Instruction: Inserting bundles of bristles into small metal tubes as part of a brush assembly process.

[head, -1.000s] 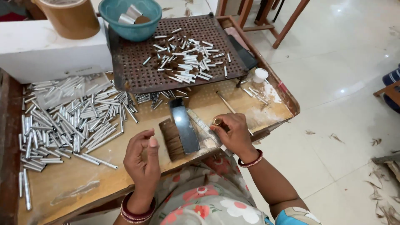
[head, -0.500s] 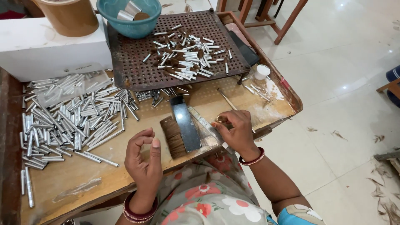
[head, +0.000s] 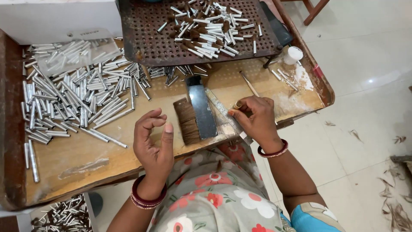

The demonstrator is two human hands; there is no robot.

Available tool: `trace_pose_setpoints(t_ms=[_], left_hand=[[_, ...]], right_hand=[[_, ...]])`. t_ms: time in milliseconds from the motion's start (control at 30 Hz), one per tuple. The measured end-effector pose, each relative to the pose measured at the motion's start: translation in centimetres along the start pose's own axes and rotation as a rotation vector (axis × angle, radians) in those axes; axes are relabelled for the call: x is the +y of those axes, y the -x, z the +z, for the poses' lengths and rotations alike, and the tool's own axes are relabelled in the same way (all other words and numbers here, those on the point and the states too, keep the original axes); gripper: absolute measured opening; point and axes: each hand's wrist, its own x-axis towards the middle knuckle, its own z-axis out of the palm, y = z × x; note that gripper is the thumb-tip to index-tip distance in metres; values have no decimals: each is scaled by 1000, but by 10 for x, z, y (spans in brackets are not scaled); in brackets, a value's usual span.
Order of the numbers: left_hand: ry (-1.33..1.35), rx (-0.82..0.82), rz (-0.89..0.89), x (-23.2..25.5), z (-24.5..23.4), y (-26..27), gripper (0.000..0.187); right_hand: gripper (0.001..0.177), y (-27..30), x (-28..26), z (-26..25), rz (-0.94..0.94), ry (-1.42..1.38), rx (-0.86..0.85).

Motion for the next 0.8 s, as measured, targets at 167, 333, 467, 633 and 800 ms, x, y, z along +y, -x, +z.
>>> trace_pose_setpoints(t_ms=[167, 333, 467, 633, 800], left_hand=[[37, -25, -17, 8, 2, -3, 16], [60, -55, -3, 19, 9, -5, 16], [44, -92, 50, 28, 22, -3, 16], [49, -181, 47, 49, 49, -2, 21], [171, -376, -162, 42, 69, 15, 19]], right_hand=[[28, -19, -7, -22, 4, -90, -49], [14, -27, -11, -24, 58, -165, -102], [14, -13, -12, -15, 19, -206, 19], [20, 31, -11, 16, 322, -837, 315], [24, 44, -44, 26, 127, -1117, 488]])
